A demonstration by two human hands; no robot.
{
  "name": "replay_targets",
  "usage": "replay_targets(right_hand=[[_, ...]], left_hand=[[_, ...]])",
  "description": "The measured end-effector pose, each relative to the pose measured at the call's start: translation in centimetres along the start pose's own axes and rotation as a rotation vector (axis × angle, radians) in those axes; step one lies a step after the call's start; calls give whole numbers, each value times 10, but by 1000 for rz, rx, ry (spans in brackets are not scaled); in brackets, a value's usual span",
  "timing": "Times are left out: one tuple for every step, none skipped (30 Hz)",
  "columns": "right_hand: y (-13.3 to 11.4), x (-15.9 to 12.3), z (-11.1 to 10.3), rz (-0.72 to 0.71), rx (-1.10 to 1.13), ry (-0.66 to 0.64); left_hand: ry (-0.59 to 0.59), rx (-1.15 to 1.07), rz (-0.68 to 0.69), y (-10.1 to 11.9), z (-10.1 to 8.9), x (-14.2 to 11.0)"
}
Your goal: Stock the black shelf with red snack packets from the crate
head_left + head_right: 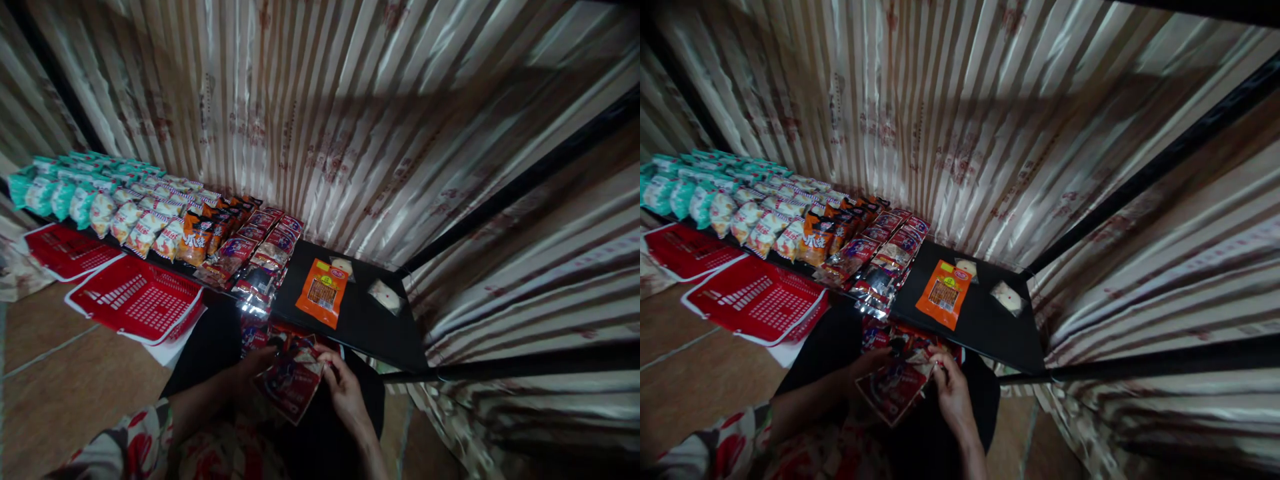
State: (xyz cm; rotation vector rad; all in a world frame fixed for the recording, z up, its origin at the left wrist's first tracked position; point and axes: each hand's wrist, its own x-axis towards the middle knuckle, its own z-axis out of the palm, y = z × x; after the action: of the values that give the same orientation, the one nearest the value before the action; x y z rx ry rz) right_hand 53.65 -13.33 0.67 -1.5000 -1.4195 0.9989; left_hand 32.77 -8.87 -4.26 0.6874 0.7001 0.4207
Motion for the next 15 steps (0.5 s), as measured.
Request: replay_targets(right_hand=[[-4, 0, -2, -1, 14, -3], [-8, 1, -3, -9, 19, -11], [-12, 2, -4, -18, 16, -19], [-15, 3, -5, -28, 6, -22], [-18, 4, -5, -36, -6, -24], [-20, 5, -5, -40, -17, -19], [-22, 6, -5, -39, -21, -9], [-22, 6, -4, -38, -19, 5], [-22, 7, -3, -39, -8, 25], [-22, 8, -2, -44, 13, 52], [-21, 8, 0, -50, 48, 88], [-20, 9, 3, -54, 97, 132], [-19, 10, 6, -52, 157, 175], [-19, 11, 9, -42, 224, 213], [-18, 11, 12, -19, 290, 245]], left_hand=[[-60, -69, -33, 5, 6, -5], [-133, -118, -31, 9, 12, -10], [-177, -162, -50, 13, 17, -14], [-193, -192, -64, 16, 22, -17], [-195, -209, -62, 18, 25, -19], [-175, -217, -49, 19, 27, -19], [-144, -217, -30, 20, 28, -18], [-109, -211, -10, 20, 27, -15], [-76, -205, 3, 19, 26, -13], [-48, -201, 5, 19, 25, -10], [-30, -201, 3, 20, 24, -8], [-16, -204, 4, 21, 22, -6], [-7, -209, 7, 22, 22, -6], [5, -215, 19, 24, 22, -6], [17, -220, 31, 26, 23, -6]])
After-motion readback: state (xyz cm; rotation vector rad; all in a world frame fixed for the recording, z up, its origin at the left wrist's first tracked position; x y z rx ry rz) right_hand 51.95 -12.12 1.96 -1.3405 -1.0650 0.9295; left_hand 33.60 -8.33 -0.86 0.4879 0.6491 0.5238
